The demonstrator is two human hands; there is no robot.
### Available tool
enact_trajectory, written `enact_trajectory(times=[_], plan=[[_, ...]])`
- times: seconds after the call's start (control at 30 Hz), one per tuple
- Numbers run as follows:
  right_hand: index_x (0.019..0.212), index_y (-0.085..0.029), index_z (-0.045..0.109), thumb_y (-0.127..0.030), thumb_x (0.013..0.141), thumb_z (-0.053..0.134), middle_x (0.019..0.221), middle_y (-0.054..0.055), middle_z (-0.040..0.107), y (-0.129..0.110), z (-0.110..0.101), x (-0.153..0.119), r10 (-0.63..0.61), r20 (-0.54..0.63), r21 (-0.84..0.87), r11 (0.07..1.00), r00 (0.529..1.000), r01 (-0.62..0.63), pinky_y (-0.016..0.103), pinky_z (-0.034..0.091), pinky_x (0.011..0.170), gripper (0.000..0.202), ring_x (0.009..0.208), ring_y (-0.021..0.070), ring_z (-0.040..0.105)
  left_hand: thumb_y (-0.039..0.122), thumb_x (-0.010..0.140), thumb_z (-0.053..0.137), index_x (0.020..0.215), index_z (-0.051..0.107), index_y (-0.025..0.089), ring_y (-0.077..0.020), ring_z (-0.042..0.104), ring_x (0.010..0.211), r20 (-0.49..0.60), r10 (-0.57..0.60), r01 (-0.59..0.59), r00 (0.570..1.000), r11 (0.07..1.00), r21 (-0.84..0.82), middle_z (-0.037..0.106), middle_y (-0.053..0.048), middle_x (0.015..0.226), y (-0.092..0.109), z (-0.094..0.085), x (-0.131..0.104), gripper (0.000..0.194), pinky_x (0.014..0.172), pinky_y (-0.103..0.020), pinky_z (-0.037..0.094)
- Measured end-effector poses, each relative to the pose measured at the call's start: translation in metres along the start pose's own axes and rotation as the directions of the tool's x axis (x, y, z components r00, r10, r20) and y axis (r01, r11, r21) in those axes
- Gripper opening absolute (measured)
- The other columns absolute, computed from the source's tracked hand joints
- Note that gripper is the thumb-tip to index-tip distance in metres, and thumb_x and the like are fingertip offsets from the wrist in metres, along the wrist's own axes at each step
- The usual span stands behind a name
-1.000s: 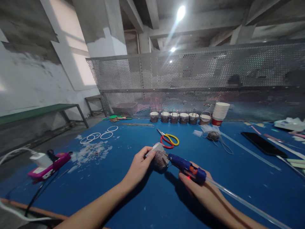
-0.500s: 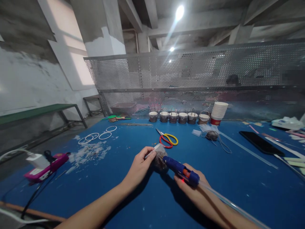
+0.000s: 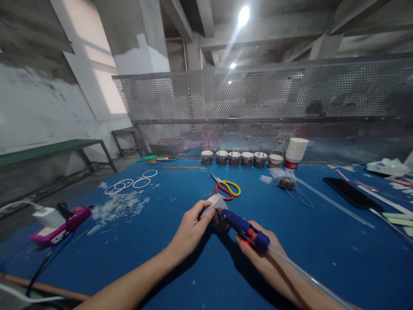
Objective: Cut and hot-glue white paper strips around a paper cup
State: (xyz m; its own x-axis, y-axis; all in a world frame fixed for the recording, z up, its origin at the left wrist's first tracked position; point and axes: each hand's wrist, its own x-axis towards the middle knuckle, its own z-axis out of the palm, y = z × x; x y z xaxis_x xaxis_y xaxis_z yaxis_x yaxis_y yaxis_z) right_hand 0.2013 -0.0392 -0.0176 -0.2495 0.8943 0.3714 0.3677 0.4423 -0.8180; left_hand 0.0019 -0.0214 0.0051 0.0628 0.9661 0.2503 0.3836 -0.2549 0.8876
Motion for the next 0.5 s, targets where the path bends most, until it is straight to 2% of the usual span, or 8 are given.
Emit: enact_trajectory(times=[0.1, 0.3, 0.5], plan=[[0.067, -0.021, 0.05, -0.035, 0.082, 0.051, 0.056, -0.004, 0.052, -0.0018, 0.0005, 0.0009, -0.025, -0.025, -0.011, 1.0, 0.999, 0.025, 0.021, 0.036, 0.046, 0.02, 0.048, 0.0103, 0.045, 0.041, 0.085, 0.051, 0.091, 0.064, 0.017, -0.018, 0.058, 0.079, 0.01, 0.028, -0.028, 1.0, 1.0, 0.014, 0.066, -0.003, 0.085, 0.0007, 0.0006, -0.0003, 0.028, 0.076, -0.028, 0.046], [0.072, -0.02, 0.054, -0.036, 0.085, 0.049, 0.057, -0.002, 0.056, -0.0065, -0.0003, 0.0002, -0.051, 0.01, -0.038, 0.998, 0.999, 0.051, 0.02, 0.038, 0.046, 0.022, 0.049, 0.0106, 0.047, 0.038, 0.084, 0.052, 0.091, 0.062, 0.017, -0.0179, 0.058, 0.078, 0.02, 0.047, -0.048, 0.999, 0.998, 0.039, 0.066, -0.004, 0.085, -0.0028, 0.001, 0.0003, 0.024, 0.075, -0.028, 0.046], [0.074, -0.02, 0.055, -0.031, 0.086, 0.048, 0.058, -0.001, 0.058, 0.002, 0.001, -0.0013, -0.129, -0.02, -0.121, 0.985, 0.991, 0.126, 0.022, 0.039, 0.046, 0.018, 0.047, 0.0115, 0.049, 0.029, 0.08, 0.053, 0.091, 0.063, 0.017, -0.018, 0.058, 0.078, 0.006, 0.063, -0.063, 0.998, 0.996, 0.064, 0.067, -0.004, 0.087, -0.0027, 0.003, 0.0008, 0.019, 0.074, -0.029, 0.047]])
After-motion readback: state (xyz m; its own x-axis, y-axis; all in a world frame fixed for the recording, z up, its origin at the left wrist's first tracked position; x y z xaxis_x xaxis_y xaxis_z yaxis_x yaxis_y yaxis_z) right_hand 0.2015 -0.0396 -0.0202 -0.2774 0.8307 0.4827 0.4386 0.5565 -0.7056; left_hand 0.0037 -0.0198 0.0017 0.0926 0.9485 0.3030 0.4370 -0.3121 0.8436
